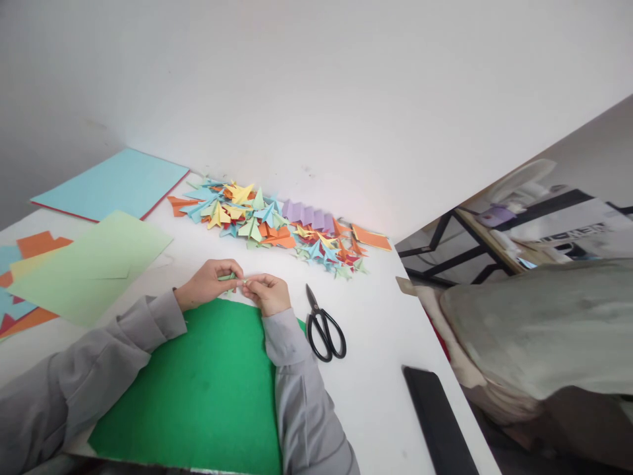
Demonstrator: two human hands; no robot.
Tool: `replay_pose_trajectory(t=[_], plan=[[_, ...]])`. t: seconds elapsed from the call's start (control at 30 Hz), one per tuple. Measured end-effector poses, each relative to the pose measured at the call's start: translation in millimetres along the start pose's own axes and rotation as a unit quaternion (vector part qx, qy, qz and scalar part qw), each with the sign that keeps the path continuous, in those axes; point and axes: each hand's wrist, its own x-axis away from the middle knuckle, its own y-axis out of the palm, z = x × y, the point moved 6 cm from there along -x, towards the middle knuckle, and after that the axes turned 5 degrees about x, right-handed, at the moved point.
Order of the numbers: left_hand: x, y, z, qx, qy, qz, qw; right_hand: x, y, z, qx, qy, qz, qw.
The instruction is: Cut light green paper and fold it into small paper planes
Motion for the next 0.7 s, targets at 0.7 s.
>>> replay_pose_trajectory(t=[0.7], plan=[[-1.1,-3.3,2.9,-0.035,0.037,0.020,0.998,2.9,3.9,2.5,-0.043,0.002,0.047,0.998]])
